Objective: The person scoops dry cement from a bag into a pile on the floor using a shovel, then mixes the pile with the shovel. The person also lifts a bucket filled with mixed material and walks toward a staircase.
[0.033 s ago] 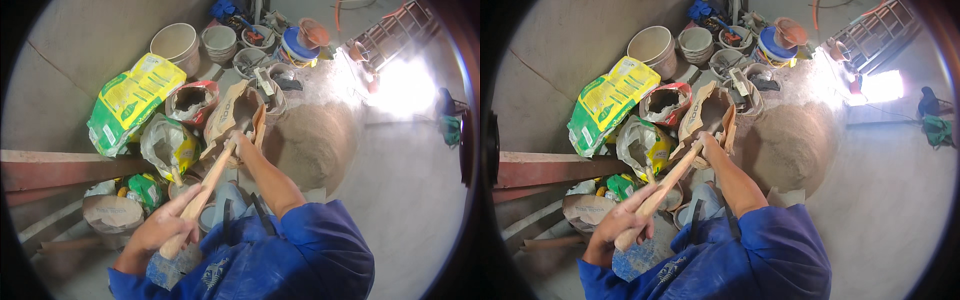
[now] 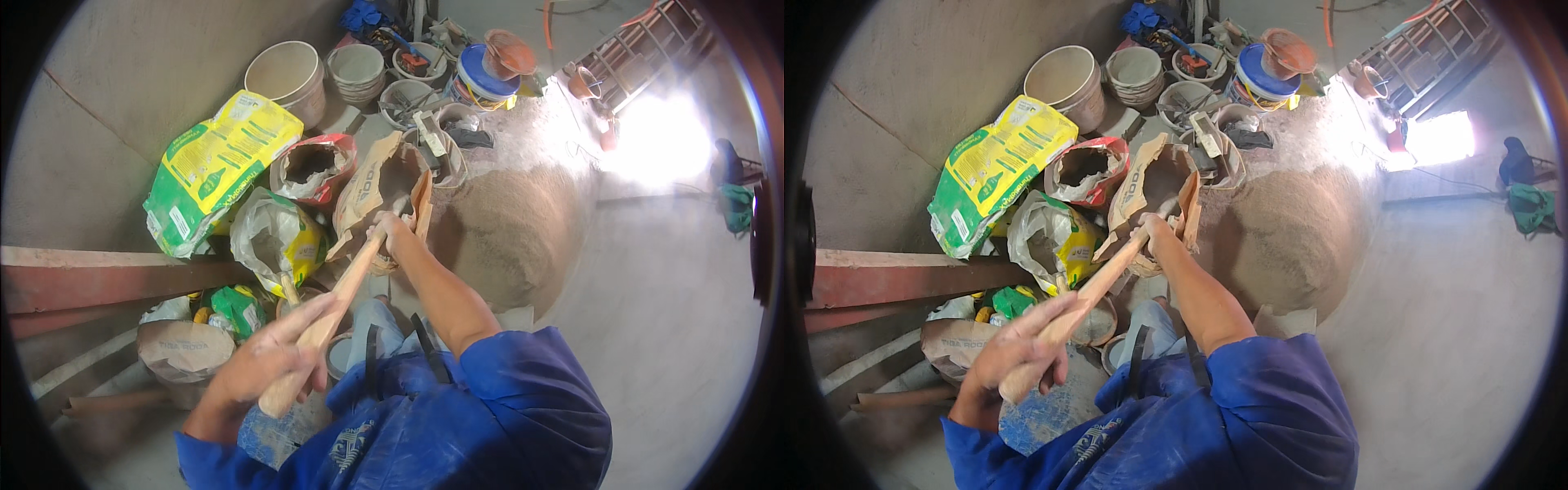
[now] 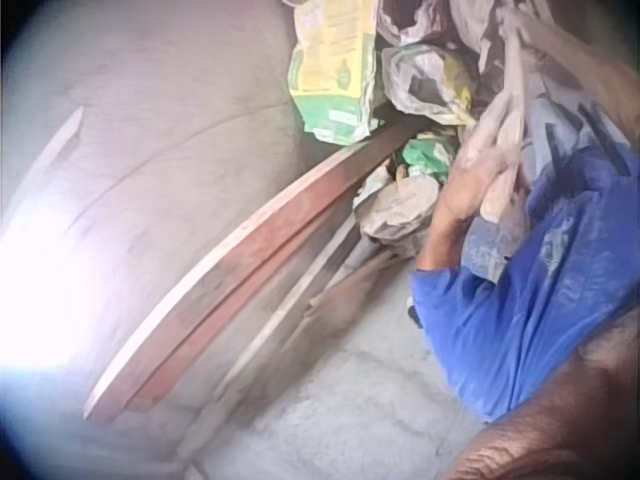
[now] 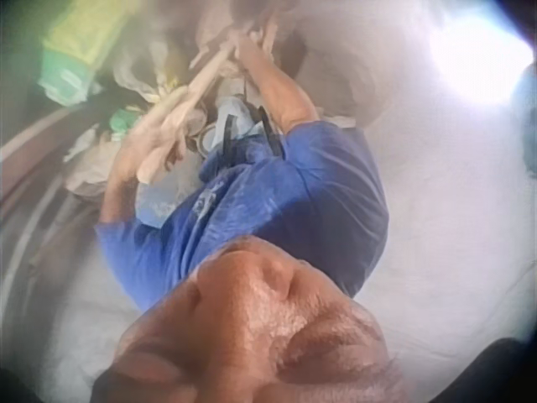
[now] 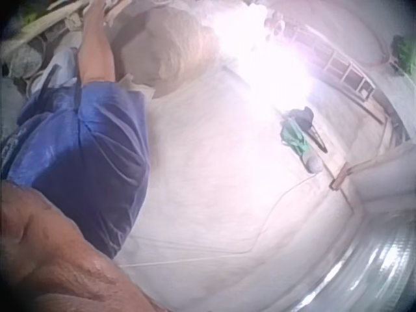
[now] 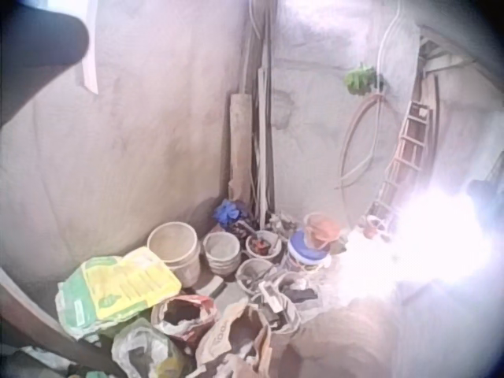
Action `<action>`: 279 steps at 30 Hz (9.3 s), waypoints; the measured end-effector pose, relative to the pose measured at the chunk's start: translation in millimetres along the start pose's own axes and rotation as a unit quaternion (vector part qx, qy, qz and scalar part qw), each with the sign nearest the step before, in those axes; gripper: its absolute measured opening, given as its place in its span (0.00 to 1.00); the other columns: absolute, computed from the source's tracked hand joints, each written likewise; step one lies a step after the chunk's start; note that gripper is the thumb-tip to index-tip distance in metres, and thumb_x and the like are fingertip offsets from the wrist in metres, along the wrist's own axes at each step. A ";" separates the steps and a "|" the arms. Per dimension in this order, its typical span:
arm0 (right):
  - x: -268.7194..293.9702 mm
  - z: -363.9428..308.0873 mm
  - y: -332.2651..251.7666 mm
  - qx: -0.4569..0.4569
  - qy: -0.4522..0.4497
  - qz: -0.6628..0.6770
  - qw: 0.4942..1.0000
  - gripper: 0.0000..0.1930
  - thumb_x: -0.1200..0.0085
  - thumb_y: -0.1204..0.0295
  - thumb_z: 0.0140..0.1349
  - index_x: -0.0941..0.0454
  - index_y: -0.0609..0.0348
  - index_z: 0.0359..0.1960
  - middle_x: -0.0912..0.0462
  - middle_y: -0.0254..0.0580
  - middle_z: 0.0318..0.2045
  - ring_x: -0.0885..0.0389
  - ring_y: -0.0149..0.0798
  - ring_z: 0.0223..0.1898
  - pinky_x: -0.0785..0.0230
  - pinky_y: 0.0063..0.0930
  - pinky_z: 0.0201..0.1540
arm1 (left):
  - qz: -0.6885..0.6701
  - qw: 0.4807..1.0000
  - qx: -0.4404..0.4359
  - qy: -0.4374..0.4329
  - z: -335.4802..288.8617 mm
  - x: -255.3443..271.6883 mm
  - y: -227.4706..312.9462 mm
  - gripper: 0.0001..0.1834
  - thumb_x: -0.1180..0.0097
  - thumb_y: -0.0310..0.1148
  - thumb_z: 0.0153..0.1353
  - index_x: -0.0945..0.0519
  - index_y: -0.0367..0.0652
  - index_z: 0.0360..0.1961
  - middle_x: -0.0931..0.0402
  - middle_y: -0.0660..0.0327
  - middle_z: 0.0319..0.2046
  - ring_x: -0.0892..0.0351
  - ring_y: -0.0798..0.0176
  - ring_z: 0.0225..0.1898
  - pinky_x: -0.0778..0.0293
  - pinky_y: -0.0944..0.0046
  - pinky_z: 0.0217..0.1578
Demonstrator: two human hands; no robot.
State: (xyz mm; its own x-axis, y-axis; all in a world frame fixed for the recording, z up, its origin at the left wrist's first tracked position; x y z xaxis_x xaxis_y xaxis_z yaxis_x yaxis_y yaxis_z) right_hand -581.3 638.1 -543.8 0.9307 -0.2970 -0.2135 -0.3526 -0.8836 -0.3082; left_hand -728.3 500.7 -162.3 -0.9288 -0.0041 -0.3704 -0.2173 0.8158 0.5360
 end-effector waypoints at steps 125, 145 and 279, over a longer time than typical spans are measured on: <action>802.7 38.4 336.2 0.096 0.221 0.698 0.674 0.04 0.53 0.71 0.56 0.34 0.55 0.26 0.34 0.39 0.21 0.33 0.42 0.24 0.32 0.47 0.35 | 0.826 0.532 -0.015 -0.188 466.4 -198.9 -556.4 0.12 0.42 0.24 0.45 0.19 0.47 0.33 0.21 0.49 0.30 0.21 0.41 0.35 0.28 0.44 0.38; 637.5 -144.6 74.4 0.307 0.082 0.459 0.830 0.07 0.46 0.74 0.53 0.31 0.45 0.27 0.31 0.32 0.21 0.32 0.37 0.24 0.32 0.42 0.34 | 0.734 0.641 -0.226 -0.007 306.6 -156.3 -397.6 0.04 0.41 0.32 0.48 0.24 0.49 0.23 0.24 0.58 0.24 0.22 0.47 0.32 0.32 0.45 0.32; 773.1 -49.1 101.2 0.181 0.167 0.562 0.790 0.12 0.46 0.68 0.60 0.36 0.49 0.41 0.32 0.37 0.25 0.30 0.38 0.23 0.30 0.37 0.27 | 0.261 0.910 0.213 -0.243 260.3 -440.4 -298.9 0.34 0.37 0.38 0.50 0.28 0.37 0.59 0.23 0.49 0.32 0.22 0.60 0.20 0.26 0.66 0.18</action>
State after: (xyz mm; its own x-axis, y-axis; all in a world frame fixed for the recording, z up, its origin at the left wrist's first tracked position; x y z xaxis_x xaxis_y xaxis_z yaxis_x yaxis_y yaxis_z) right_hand 107.3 301.3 -694.5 -0.0378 -0.9521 -0.3035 -0.9227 0.1499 -0.3553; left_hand -176.2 409.2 -356.8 -0.6076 0.6194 -0.4973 0.4471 0.7841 0.4303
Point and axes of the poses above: each hand's wrist, its own z-axis towards the middle knuckle, its own x-axis out of the back of the hand, y = z × x, the point moved 8 cm from there along z, towards the middle knuckle
